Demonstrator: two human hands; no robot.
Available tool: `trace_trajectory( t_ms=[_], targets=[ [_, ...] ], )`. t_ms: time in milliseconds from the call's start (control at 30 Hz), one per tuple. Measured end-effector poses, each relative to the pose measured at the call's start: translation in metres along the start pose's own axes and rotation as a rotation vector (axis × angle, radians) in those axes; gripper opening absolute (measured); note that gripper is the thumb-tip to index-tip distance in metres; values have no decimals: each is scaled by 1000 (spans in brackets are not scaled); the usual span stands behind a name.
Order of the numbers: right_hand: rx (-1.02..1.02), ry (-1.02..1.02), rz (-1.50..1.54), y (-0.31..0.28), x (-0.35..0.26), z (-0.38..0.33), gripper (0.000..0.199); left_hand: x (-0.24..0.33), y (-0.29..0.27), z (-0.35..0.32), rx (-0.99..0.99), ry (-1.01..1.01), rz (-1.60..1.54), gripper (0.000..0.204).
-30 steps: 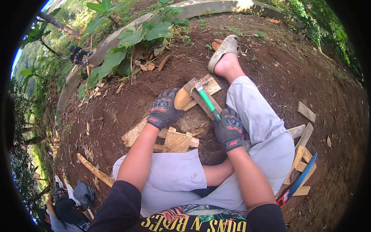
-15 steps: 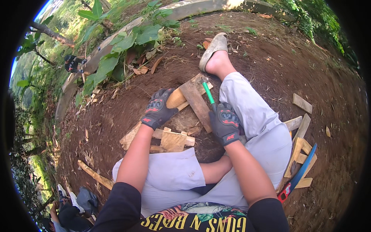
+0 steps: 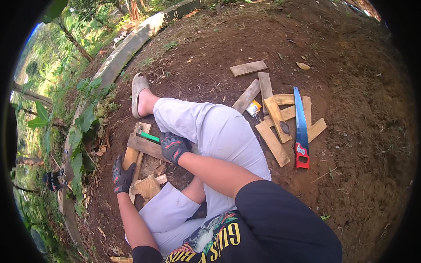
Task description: The person sits on the ground and uses a hammer to drive nails into wooden planks. They repeatedly position the wood, place nails, and strike them with the hammer to secure the pieces together.
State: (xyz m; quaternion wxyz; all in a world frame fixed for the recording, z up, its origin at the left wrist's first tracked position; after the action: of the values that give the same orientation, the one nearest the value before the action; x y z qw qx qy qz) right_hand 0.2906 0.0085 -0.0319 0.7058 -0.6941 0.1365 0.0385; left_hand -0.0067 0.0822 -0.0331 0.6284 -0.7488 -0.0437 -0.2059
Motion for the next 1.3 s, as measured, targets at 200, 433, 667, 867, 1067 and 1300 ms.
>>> trace_trajectory(
  t_ms=[200,433,667,867,1067,1300],
  targets=[
    [-252,76,322,-89,-3,-77,36,4,-58,-107,82,-147,-238,69],
    [413,78,519,-271,150,-145,26,-25,-140,-238,155,-263,-124,61],
    [193,716,337,-173,382,-243,27,-37,-151,-298,162,-337,-292,57],
    [26,821,78,-145,382,-209,31,9,-152,-319,90,-362,-193,62],
    [82,813,190,-139,389,-208,32,32,-152,-325,82,-349,-156,59],
    [57,739,383,-150,402,-215,32,45,-139,-328,-14,-327,-140,53]
  ],
)
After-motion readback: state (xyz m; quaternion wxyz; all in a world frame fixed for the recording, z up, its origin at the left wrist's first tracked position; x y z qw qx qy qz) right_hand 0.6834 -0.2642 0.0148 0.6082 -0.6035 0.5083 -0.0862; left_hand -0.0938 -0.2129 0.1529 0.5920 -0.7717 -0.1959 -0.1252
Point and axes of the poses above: each hand's wrist, its own z-axis towards the middle knuckle, its own y-axis out of the palm, x = y × z, the point moved 5 cm from there along z, towards the middle knuckle, and after that the axes turned 8 degrees about z, right-handed, at the moved point
